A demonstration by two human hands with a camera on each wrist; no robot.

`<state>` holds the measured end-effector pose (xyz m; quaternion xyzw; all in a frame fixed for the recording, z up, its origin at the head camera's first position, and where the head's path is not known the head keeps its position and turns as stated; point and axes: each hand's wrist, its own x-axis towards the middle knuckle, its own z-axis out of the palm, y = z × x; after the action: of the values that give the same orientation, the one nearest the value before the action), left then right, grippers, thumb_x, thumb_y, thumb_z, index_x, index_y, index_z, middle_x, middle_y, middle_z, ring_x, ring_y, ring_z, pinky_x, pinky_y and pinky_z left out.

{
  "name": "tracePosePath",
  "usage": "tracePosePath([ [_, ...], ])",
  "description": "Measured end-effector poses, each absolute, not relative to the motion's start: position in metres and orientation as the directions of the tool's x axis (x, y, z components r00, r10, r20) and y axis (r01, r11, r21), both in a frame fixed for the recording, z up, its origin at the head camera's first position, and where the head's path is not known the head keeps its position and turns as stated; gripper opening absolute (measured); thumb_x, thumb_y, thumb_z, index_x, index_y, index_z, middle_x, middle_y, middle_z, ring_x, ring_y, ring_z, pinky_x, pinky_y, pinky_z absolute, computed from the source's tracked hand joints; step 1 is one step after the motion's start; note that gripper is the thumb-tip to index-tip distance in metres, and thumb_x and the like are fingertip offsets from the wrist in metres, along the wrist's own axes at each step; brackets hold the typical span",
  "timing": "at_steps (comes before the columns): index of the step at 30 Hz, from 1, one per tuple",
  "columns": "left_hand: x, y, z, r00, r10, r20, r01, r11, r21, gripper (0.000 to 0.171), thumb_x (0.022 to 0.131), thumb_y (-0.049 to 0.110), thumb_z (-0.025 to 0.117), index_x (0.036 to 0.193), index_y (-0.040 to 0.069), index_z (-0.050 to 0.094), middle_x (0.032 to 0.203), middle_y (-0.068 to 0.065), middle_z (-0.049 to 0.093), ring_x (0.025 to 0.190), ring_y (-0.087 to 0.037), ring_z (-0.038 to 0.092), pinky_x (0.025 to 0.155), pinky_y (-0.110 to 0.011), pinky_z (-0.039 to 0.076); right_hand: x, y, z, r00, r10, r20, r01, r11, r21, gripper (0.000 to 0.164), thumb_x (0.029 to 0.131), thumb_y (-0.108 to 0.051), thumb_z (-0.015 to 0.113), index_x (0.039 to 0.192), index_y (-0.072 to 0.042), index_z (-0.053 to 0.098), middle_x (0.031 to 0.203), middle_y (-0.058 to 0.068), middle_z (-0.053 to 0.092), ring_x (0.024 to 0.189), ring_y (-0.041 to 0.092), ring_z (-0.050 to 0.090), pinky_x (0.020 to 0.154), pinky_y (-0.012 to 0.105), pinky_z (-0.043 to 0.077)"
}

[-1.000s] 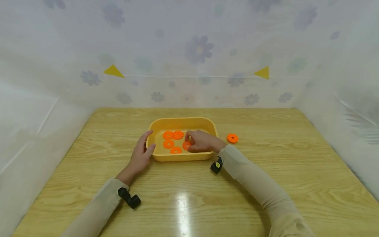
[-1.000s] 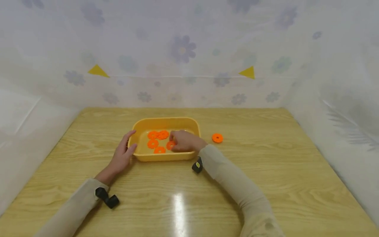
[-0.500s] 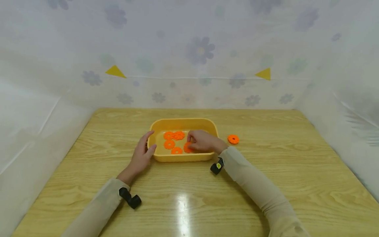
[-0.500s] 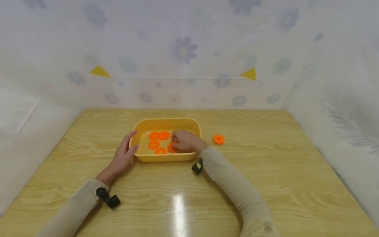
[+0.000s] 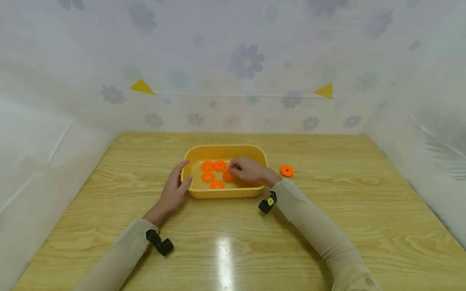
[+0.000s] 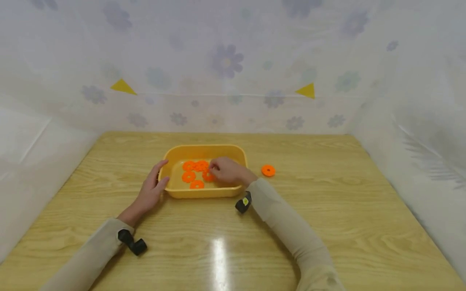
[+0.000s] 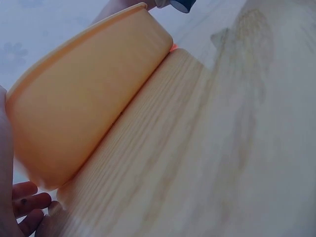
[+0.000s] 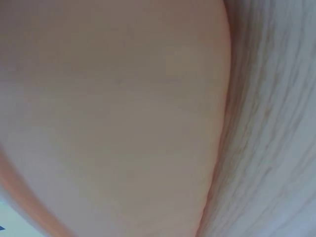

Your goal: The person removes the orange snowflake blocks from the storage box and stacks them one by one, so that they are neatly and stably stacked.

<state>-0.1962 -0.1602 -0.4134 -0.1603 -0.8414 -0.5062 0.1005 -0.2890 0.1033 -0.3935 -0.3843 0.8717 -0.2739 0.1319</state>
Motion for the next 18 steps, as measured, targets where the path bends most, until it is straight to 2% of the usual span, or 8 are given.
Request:
tracePosePath([
  [4, -0.1961, -0.1599, -0.413, -0.929, 0.168, 0.329, 0.369, 0.439, 0.819, 0.05, 0.097, 0.002, 0.049, 0.143, -0.01, 0.034, 0.14, -0.034, 0.039, 0.098, -0.031, 0.049, 0.077, -0.021, 0.04, -0.2893, 0.1044, -0.3919, -0.681, -0.732, 0.007, -0.575, 0.529, -0.624, 0.022, 0.1, -0.01, 0.047, 0.106, 0.0, 0.066, 0.077, 0.005, 0.061, 0.057, 0.009, 0.039, 0.063, 0.024, 0.037],
  [7, -0.1959, -0.1599, -0.4124, -0.932, 0.171, 0.32, 0.363, 0.443, 0.82, 0.05, 0.098, 0.003, 0.048, 0.143, -0.009, 0.033, 0.142, -0.032, 0.038, 0.101, -0.032, 0.049, 0.079, -0.022, 0.04, -0.2894, 0.1054, -0.3898, -0.689, -0.723, 0.047, -0.579, 0.51, -0.635, 0.021, 0.098, -0.009, 0.051, 0.103, 0.0, 0.069, 0.073, 0.005, 0.061, 0.056, 0.01, 0.039, 0.06, 0.024, 0.036],
  [13, -0.1959, -0.16, -0.412, -0.934, 0.173, 0.311, 0.356, 0.443, 0.823, 0.05, 0.098, 0.003, 0.048, 0.144, -0.009, 0.033, 0.143, -0.031, 0.037, 0.103, -0.033, 0.049, 0.08, -0.023, 0.041, -0.2912, 0.1067, -0.3881, -0.683, -0.722, 0.111, -0.614, 0.486, -0.622, 0.016, 0.094, -0.009, 0.059, 0.094, -0.002, 0.073, 0.06, -0.002, 0.051, 0.054, 0.008, 0.038, 0.059, 0.023, 0.036],
  [18, -0.1962, -0.1596, -0.4124, -0.933, 0.173, 0.315, 0.359, 0.438, 0.824, 0.05, 0.097, 0.002, 0.048, 0.143, -0.009, 0.033, 0.142, -0.032, 0.037, 0.103, -0.033, 0.05, 0.08, -0.02, 0.041, -0.2895, 0.1083, -0.3841, -0.678, -0.719, 0.151, -0.627, 0.458, -0.631, 0.014, 0.093, -0.009, 0.062, 0.092, -0.002, 0.074, 0.058, -0.005, 0.048, 0.052, 0.007, 0.037, 0.057, 0.023, 0.035],
])
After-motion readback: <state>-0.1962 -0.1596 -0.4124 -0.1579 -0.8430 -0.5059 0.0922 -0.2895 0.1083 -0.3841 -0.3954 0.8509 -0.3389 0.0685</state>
